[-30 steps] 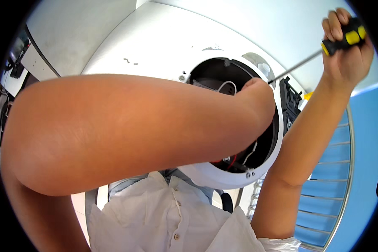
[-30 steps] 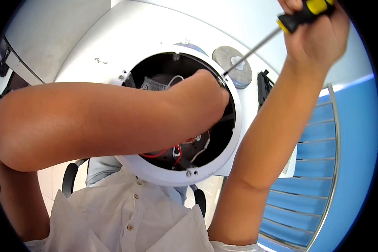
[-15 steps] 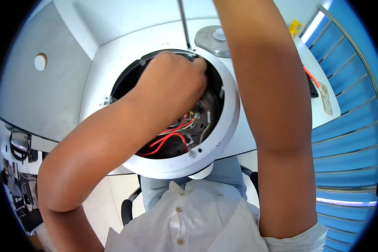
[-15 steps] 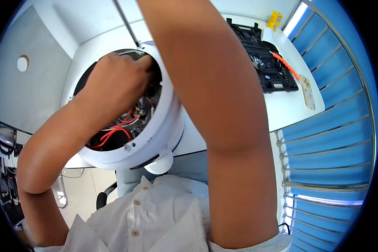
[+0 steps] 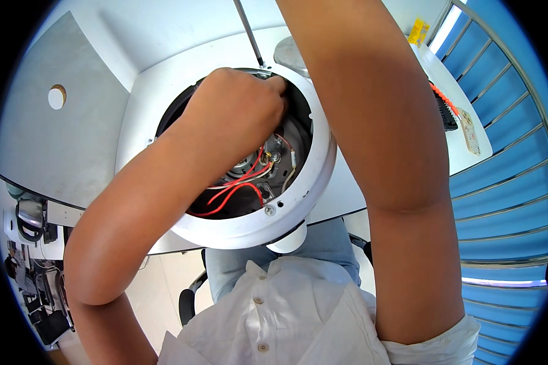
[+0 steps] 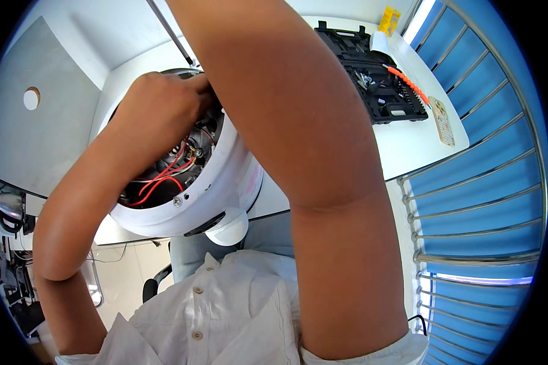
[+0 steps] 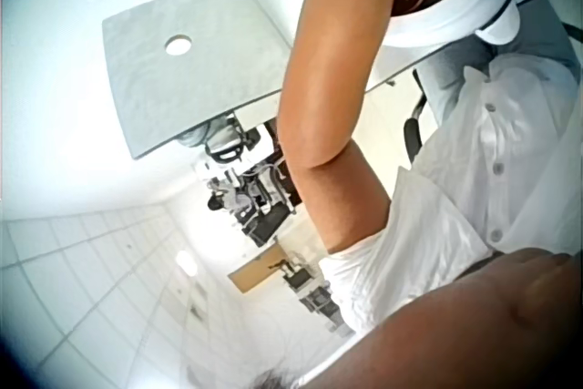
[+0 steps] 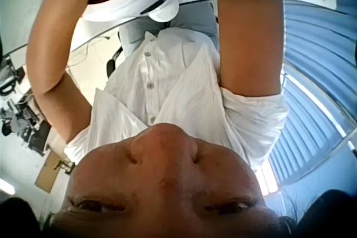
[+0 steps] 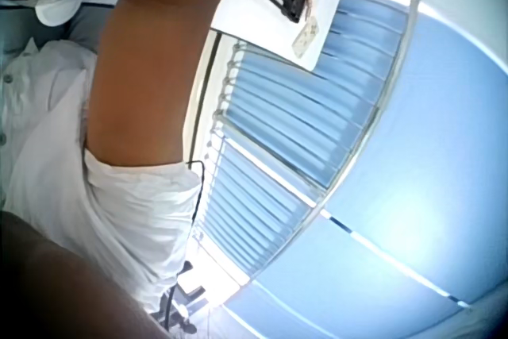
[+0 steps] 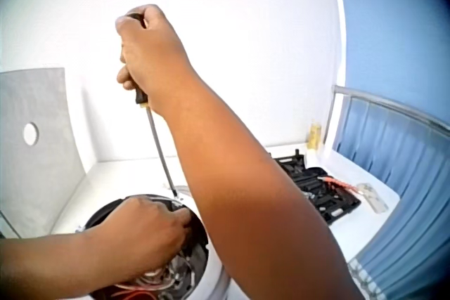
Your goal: The person uses a screwdriver to remove screws from a white circular electronic device. They detach a metallic cover, inspect the internal wiring and components, then reattach the cover and tighten the screws to reassemble the device.
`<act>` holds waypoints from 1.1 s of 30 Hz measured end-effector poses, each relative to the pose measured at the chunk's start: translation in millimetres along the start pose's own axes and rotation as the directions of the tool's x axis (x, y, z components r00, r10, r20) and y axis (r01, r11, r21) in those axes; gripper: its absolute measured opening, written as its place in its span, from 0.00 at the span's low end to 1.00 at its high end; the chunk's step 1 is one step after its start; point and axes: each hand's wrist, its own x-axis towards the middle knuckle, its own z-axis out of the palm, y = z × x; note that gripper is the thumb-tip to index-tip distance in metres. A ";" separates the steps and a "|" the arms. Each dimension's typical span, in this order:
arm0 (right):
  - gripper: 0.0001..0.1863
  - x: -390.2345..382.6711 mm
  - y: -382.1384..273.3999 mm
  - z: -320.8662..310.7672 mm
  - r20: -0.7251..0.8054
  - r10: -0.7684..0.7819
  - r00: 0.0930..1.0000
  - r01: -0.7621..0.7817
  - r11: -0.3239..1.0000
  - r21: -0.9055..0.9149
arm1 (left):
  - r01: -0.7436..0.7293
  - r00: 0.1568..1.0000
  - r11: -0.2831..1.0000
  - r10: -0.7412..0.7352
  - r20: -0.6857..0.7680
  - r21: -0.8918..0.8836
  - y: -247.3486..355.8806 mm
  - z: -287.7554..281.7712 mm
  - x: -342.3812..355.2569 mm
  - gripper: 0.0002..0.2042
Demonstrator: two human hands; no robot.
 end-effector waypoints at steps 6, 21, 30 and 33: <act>0.12 6.3 3.9 -5.2 0.123 0.077 0.989 -0.097 0.981 0.169 | -0.058 0.998 0.998 0.058 -0.040 -0.013 -8.3 1.4 4.5 0.06; 0.15 5.0 1.0 -1.5 0.290 -0.095 0.952 -0.020 0.929 0.370 | 0.049 0.998 0.997 -0.045 0.053 -0.068 1.0 -11.1 0.4 0.08; 0.14 10.2 6.0 -9.3 0.221 0.018 0.975 -0.092 0.940 0.329 | 0.071 0.997 0.986 -0.070 0.016 -0.148 -5.9 -3.6 2.6 0.07; 0.14 12.7 1.7 -13.3 0.181 -0.036 0.983 -0.026 0.942 0.334 | 0.075 0.997 0.985 -0.072 0.024 -0.155 -6.0 -3.3 1.9 0.07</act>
